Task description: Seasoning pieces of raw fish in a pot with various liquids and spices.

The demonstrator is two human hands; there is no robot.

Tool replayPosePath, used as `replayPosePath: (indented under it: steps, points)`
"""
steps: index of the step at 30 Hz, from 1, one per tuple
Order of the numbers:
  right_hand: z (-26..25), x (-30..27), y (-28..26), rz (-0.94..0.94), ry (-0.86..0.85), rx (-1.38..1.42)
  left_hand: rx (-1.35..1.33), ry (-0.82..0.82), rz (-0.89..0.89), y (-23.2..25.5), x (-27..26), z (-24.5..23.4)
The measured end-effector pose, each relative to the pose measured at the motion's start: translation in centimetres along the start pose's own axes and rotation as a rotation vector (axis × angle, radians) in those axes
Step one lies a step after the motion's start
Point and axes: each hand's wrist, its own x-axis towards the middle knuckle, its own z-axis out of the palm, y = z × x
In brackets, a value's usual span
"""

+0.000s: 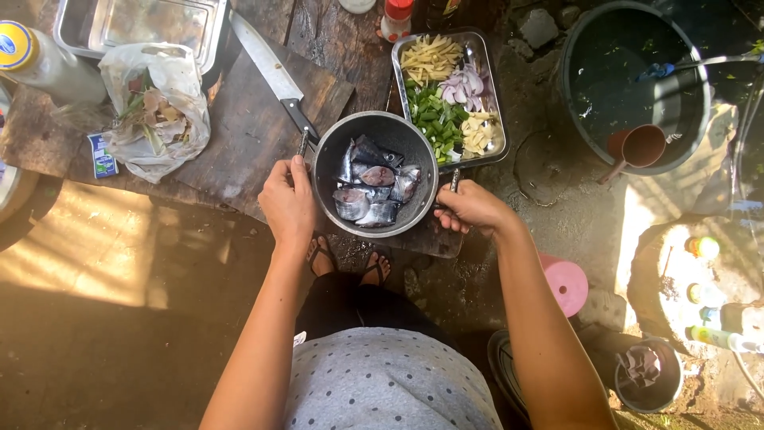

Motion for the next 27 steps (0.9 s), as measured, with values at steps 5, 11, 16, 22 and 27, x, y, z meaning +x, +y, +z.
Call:
replayPosePath:
  steps: [5,11,16,22,27]
  points:
    - [-0.8,0.7,-2.1,-0.019,-0.026,-0.046,0.011,0.036,0.024,-0.6,0.9,0.4]
    - [-0.9,0.8,-3.4,-0.007,-0.008,-0.089,0.01,0.049,0.02,-0.7,1.2,0.4]
    - [0.1,0.0,-4.6,-0.038,0.125,-0.108,-0.043,0.133,0.096,-1.1,1.1,1.1]
    - [1.6,1.4,-4.7,-0.16,0.399,-0.179,0.133,0.183,0.332,0.5,0.3,1.7]
    - [1.5,1.2,-5.6,-0.141,0.416,-0.272,0.207,0.187,0.531,2.5,-0.6,1.7]
